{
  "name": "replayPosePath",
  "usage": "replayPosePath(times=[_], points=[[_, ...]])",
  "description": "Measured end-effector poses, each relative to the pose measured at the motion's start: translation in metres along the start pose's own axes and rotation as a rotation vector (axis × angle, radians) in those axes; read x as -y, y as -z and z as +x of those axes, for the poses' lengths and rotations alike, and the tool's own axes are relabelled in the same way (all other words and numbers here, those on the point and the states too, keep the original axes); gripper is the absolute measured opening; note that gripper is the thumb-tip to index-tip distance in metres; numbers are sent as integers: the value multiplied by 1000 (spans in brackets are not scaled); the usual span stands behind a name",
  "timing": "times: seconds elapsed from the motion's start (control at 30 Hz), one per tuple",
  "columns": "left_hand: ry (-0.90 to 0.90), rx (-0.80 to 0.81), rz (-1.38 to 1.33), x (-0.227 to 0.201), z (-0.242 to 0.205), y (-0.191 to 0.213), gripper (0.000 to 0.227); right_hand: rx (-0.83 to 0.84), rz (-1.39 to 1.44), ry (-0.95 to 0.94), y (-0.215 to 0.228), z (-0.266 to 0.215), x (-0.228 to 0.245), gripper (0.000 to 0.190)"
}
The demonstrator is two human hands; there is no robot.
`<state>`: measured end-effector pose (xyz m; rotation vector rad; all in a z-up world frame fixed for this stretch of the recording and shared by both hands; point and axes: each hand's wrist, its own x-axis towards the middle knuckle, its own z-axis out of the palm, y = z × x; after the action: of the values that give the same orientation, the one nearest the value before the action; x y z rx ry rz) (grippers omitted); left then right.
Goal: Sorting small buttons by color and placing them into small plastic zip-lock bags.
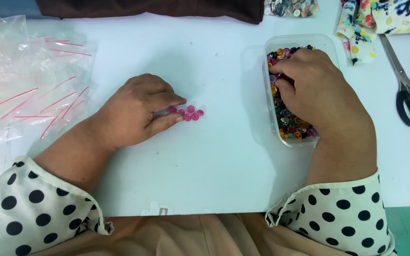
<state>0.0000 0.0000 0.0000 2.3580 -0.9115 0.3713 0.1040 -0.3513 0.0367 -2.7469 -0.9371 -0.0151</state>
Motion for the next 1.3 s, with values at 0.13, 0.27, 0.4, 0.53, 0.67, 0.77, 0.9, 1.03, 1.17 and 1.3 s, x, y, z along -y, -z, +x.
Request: replayPosePath(times=[0.13, 0.27, 0.4, 0.53, 0.67, 0.77, 0.9, 1.03, 1.17, 1.3], points=[[12, -2, -1, 1, -1, -1, 27, 32, -9, -50, 0, 1, 0, 30], [-4, -17, 1, 3, -1, 0, 26, 0, -32, -52, 0, 2, 0, 23], [10, -15, 9, 6, -2, -1, 27, 60, 37, -140, 1, 6, 2, 33], [8, -8, -8, 6, -2, -1, 26, -5, -9, -32, -10, 3, -12, 23], [-6, -26, -11, 7, 2, 1, 25, -33, -16, -3, -4, 0, -13, 14], [-12, -37, -6, 6, 2, 1, 26, -47, -30, 23, 2, -4, -20, 10], [14, -71, -7, -4, 4, -1, 25, -137, -81, -23, 22, -22, -33, 19], [-31, -88, -13, -32, 35, -10, 16, -116, -24, -94, 37, -30, -37, 15], [-238, -29, -34, -67, 90, -34, 13, -150, -90, -134, 35, -28, -44, 13], [-352, -90, 131, -100, 152, -92, 15, -260, -104, -50, 25, -25, -63, 7]])
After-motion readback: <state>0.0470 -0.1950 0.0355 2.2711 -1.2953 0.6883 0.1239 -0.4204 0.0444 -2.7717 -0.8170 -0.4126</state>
